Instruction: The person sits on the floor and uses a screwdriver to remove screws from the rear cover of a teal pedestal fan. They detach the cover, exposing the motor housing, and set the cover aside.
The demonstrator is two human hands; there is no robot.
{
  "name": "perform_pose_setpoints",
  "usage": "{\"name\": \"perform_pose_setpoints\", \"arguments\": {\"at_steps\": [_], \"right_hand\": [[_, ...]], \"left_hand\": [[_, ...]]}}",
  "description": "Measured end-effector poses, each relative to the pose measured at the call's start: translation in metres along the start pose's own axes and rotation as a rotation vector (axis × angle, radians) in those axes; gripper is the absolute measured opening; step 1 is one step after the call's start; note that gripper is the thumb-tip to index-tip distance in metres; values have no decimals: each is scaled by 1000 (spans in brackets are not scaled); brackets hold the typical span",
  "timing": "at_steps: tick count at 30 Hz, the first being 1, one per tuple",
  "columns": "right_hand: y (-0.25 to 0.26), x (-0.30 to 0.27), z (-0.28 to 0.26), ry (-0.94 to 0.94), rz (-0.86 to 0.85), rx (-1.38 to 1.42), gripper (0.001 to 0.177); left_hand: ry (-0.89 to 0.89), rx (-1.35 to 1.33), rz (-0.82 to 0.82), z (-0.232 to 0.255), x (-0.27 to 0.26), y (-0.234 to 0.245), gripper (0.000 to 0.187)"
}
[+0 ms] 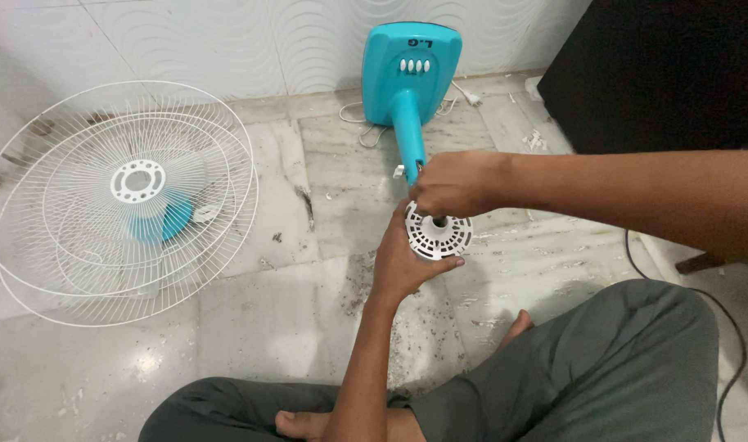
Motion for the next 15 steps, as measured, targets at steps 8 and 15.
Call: {"name": "perform_pose_setpoints", "arguments": {"at_steps": [8,15], "right_hand": [[16,-10,-25,174,128,-113,7],[-15,-7,17,-343,-100,219,33]], "left_hand": [[-14,-107,-29,4,-3,0,120],[-1,3,-14,1,1,-2,124]]}}
Point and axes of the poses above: each hand's wrist, its own x-axis towards the middle knuckle, its own y-axis out of the back of the hand, z = x × y, the point moved 9 cm from there along x, towards the middle knuckle, and after that the axes turned 8 degrees about y, right-handed, at the moved point
